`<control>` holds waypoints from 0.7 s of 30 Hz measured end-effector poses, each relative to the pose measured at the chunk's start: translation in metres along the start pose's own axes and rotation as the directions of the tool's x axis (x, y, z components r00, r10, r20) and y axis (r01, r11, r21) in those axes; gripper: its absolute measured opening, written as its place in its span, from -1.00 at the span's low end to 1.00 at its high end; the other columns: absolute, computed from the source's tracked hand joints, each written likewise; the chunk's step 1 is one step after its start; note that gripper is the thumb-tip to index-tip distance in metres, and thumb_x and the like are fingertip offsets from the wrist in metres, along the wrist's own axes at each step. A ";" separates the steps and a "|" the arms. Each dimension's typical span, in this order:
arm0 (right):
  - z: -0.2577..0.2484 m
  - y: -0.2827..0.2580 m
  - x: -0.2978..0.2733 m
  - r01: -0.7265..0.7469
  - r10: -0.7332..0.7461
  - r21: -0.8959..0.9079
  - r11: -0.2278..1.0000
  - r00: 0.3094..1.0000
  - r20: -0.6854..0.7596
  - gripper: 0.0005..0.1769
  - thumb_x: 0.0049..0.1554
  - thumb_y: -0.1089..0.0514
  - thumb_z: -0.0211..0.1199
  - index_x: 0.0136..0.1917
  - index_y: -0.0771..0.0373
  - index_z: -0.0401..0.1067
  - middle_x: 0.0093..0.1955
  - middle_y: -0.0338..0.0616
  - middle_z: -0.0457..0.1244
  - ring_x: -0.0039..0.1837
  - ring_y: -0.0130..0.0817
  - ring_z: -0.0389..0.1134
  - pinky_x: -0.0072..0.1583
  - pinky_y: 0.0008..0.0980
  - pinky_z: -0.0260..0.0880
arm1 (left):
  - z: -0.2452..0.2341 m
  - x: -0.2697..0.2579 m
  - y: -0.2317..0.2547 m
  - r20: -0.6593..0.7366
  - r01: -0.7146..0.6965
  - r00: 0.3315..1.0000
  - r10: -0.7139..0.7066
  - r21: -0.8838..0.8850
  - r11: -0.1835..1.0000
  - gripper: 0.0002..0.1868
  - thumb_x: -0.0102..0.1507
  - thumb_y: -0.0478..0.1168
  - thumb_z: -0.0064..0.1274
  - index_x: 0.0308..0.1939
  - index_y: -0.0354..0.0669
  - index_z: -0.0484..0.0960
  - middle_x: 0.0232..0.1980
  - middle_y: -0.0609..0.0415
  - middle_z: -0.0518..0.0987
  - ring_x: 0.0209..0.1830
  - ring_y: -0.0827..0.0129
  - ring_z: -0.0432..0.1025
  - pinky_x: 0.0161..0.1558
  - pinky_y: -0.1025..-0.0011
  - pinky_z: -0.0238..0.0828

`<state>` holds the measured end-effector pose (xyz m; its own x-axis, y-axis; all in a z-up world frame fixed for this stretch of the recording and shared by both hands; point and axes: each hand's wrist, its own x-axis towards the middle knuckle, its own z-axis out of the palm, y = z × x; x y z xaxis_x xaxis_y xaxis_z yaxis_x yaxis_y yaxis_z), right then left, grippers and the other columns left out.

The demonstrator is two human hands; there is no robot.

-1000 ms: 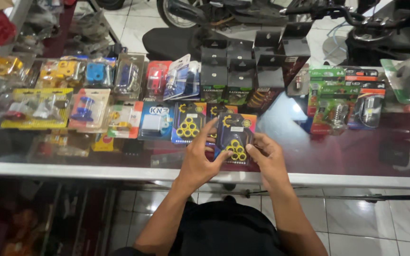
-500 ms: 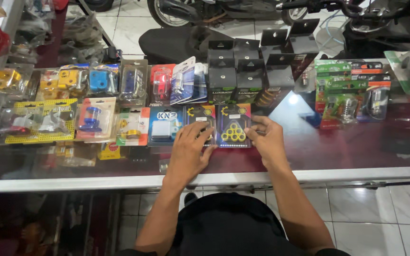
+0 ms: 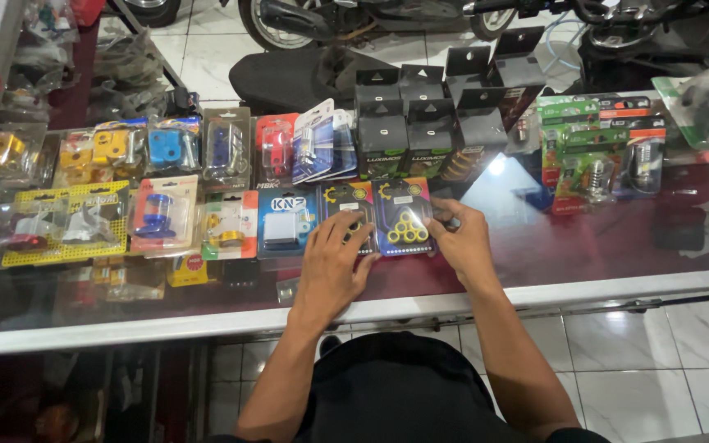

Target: The person takes packaged fidget spinners from a shelf, places them on a glass counter to align them, and then hangs them back onto metal display hooks.

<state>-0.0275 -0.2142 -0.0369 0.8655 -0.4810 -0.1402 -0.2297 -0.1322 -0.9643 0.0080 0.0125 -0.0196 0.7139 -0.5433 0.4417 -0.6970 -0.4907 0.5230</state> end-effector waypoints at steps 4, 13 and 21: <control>0.000 -0.004 -0.005 0.008 -0.009 -0.019 1.000 1.000 -0.025 -0.55 0.13 0.25 0.29 0.29 0.38 0.48 -0.09 -0.07 0.40 -0.23 -0.44 0.42 -0.33 -0.42 0.43 | 0.000 0.000 0.001 -0.001 -0.005 1.000 0.005 0.003 1.000 -0.50 0.10 -0.20 0.33 0.12 -0.19 0.62 0.27 -0.07 0.49 0.38 0.03 0.30 0.35 0.04 0.18; -0.007 -0.010 -0.032 0.090 -0.147 -0.318 0.944 0.976 -0.162 -0.46 0.13 0.12 0.34 0.37 0.27 0.41 -0.14 -0.03 0.42 -0.31 -0.41 0.41 -0.24 -0.36 0.40 | -0.003 -0.004 0.006 -0.022 -0.077 0.997 0.077 0.006 0.997 -0.51 0.13 -0.21 0.29 0.14 -0.21 0.61 0.27 -0.11 0.48 0.42 -0.04 0.27 0.43 -0.07 0.06; -0.012 -0.020 -0.098 0.240 -0.418 -0.493 0.836 0.862 -0.288 -0.60 0.12 0.22 0.34 0.25 0.25 0.50 -0.03 -0.03 0.36 -0.10 -0.21 0.46 -0.04 -0.30 0.45 | 0.008 -0.007 0.030 -0.019 -0.210 0.977 0.211 -0.202 0.957 -0.54 0.15 -0.27 0.26 0.14 -0.24 0.61 0.34 -0.15 0.46 0.49 -0.09 0.23 0.48 -0.11 0.05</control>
<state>-0.1130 -0.1752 -0.0015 0.7134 -0.6090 0.3466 -0.2035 -0.6534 -0.7292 -0.0181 -0.0039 -0.0128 0.5522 -0.6215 0.5557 -0.8030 -0.2173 0.5549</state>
